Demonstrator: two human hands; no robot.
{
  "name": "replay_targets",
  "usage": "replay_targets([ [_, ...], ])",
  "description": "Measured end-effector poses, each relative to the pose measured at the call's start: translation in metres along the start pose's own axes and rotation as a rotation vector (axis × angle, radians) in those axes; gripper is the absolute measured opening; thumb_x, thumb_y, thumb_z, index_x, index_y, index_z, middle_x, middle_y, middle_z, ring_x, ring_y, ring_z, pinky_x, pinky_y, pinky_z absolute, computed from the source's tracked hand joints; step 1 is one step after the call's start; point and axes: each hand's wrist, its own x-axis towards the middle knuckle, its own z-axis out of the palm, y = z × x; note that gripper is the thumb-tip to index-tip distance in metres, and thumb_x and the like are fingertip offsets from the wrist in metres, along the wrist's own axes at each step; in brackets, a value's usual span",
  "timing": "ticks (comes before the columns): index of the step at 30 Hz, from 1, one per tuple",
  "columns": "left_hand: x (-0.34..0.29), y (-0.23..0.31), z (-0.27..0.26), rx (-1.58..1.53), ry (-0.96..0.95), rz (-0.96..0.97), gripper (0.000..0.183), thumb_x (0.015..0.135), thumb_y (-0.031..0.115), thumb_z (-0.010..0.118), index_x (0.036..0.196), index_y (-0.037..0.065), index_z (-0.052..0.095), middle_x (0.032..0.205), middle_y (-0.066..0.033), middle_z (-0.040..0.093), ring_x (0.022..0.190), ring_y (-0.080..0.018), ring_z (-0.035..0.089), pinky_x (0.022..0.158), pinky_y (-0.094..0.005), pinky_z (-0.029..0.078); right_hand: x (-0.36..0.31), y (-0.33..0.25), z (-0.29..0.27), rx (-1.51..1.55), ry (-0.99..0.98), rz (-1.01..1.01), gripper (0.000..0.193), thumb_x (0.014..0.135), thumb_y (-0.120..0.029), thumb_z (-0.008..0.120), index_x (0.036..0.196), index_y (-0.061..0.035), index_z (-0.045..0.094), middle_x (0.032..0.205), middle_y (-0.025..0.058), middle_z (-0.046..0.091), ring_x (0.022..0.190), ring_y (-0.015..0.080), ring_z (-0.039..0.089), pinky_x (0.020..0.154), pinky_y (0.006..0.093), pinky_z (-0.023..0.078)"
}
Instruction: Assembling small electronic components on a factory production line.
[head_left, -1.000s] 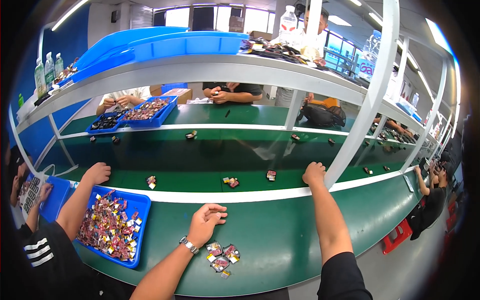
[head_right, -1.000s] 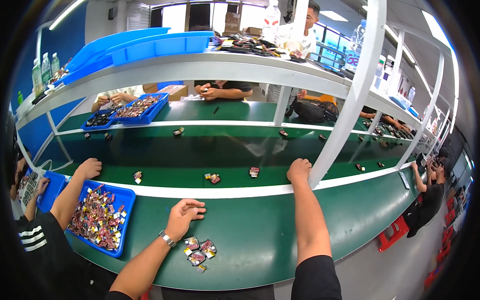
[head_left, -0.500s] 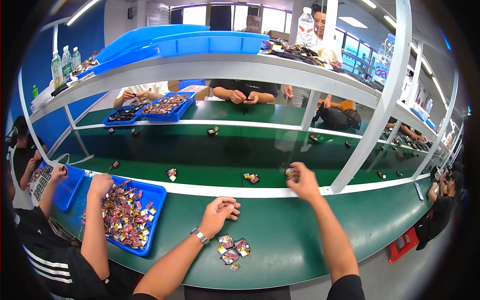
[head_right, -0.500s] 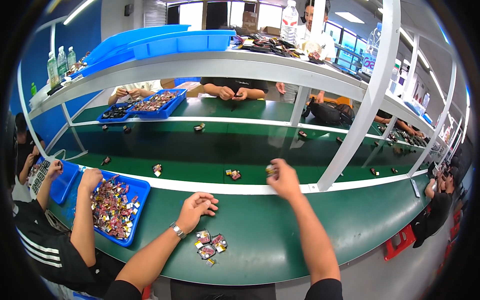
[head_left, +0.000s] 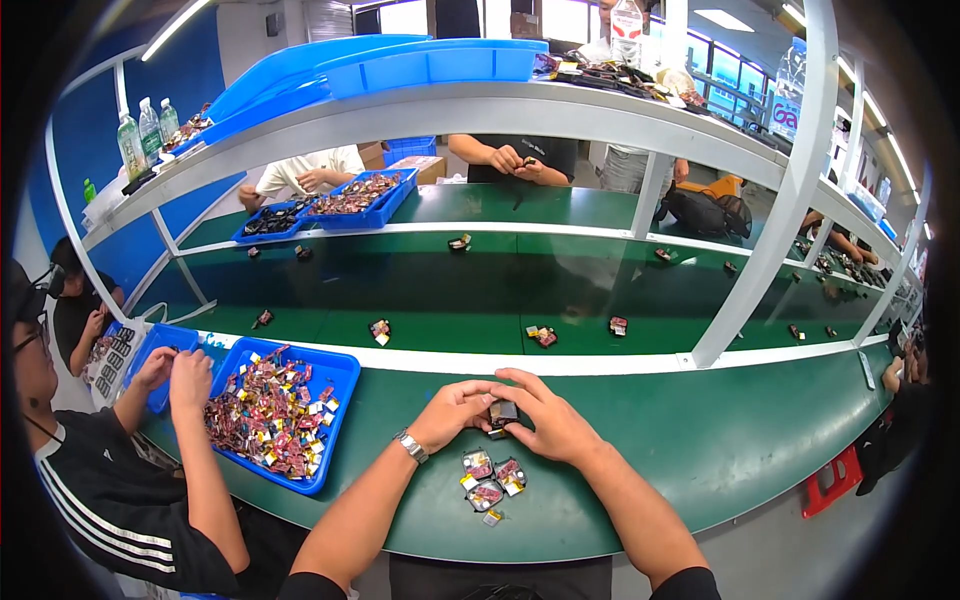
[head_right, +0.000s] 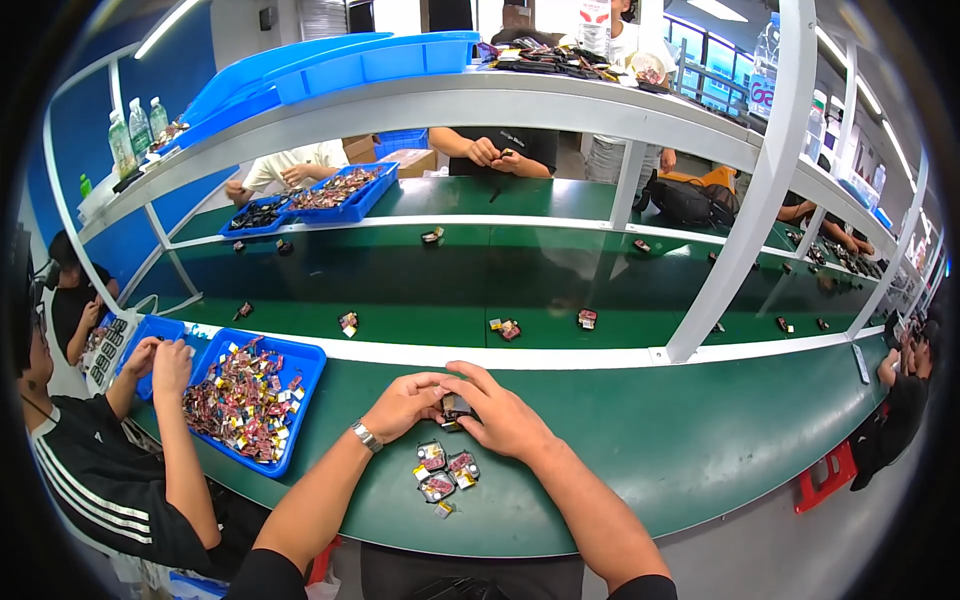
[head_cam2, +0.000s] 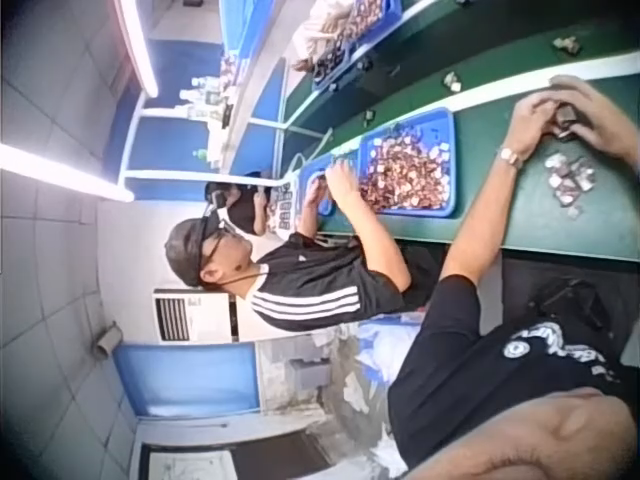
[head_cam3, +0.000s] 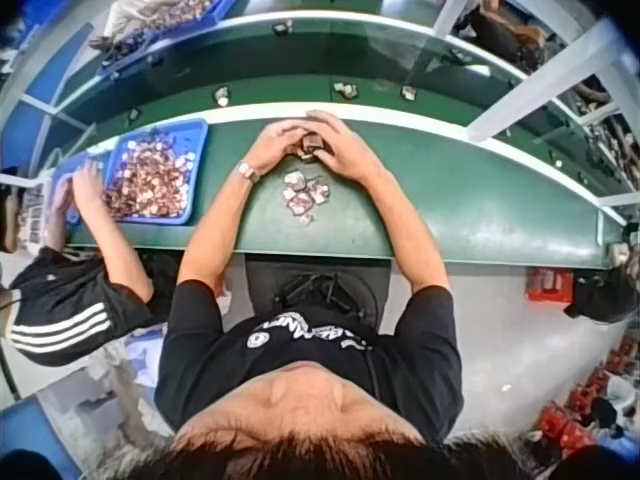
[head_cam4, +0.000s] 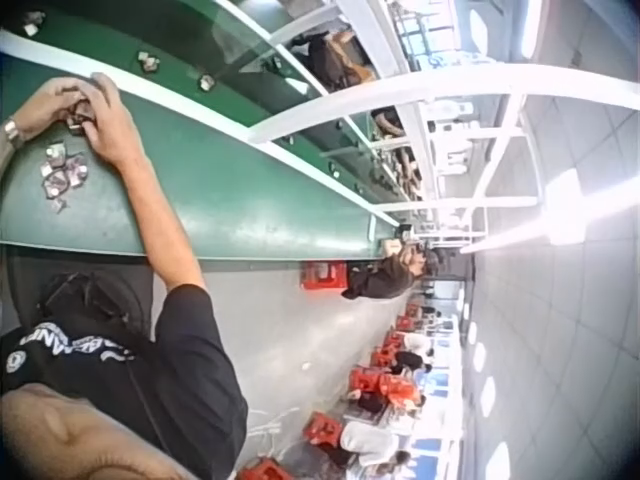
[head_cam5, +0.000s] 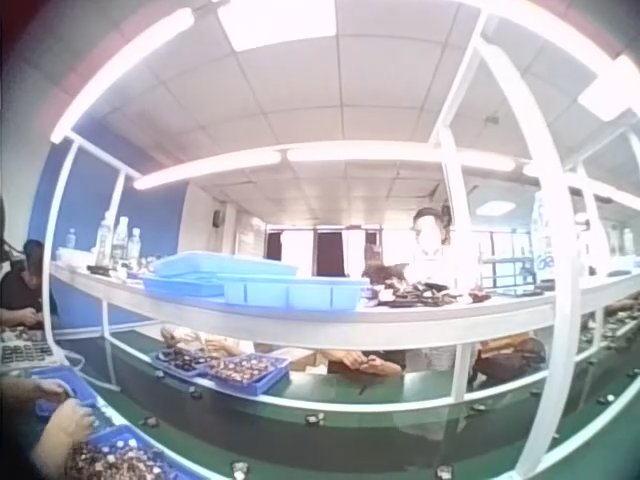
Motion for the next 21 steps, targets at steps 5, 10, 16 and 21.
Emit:
replay_targets([
  [5,-0.002,0.001,0.002,-0.031,0.025,0.003,0.036,0.098,0.009,0.053,0.132,-0.001,0.050,0.110,-0.0090,0.061,0.095,-0.0156,0.064,0.083,-0.0305,0.057,-0.001,0.008,0.003,-0.065,0.087,-0.050,0.049,0.077,-0.004,0.070,0.123,-0.0129,0.056,0.137,0.0098,0.046,0.120,0.0310,0.052,0.095,0.0386,0.050],
  [10,-0.002,0.002,0.007,0.007,0.015,-0.012,0.037,0.096,0.001,0.050,0.133,-0.001,0.048,0.116,-0.0109,0.059,0.106,-0.0206,0.062,0.092,-0.0363,0.056,-0.008,0.017,0.004,-0.117,0.120,-0.069,0.027,0.077,-0.006,0.072,0.103,-0.0101,0.067,0.130,0.0097,0.053,0.119,0.0291,0.053,0.092,0.0371,0.050],
  [16,-0.003,0.000,0.008,0.043,-0.089,-0.001,0.036,0.096,-0.001,0.046,0.132,-0.002,0.047,0.120,-0.0130,0.059,0.108,-0.0204,0.061,0.094,-0.0360,0.055,-0.009,0.022,0.009,-0.115,0.093,-0.037,0.017,0.076,-0.008,0.073,0.092,-0.0112,0.069,0.127,0.0079,0.056,0.118,0.0287,0.053,0.093,0.0378,0.049],
  [21,-0.006,0.005,0.011,0.057,-0.058,-0.007,0.033,0.096,-0.001,0.046,0.129,-0.001,0.047,0.120,-0.0123,0.059,0.109,-0.0188,0.061,0.095,-0.0338,0.054,-0.005,0.015,0.006,-0.118,0.071,-0.051,0.013,0.077,-0.008,0.071,0.090,-0.0083,0.069,0.125,0.0082,0.055,0.116,0.0268,0.053,0.093,0.0386,0.048],
])
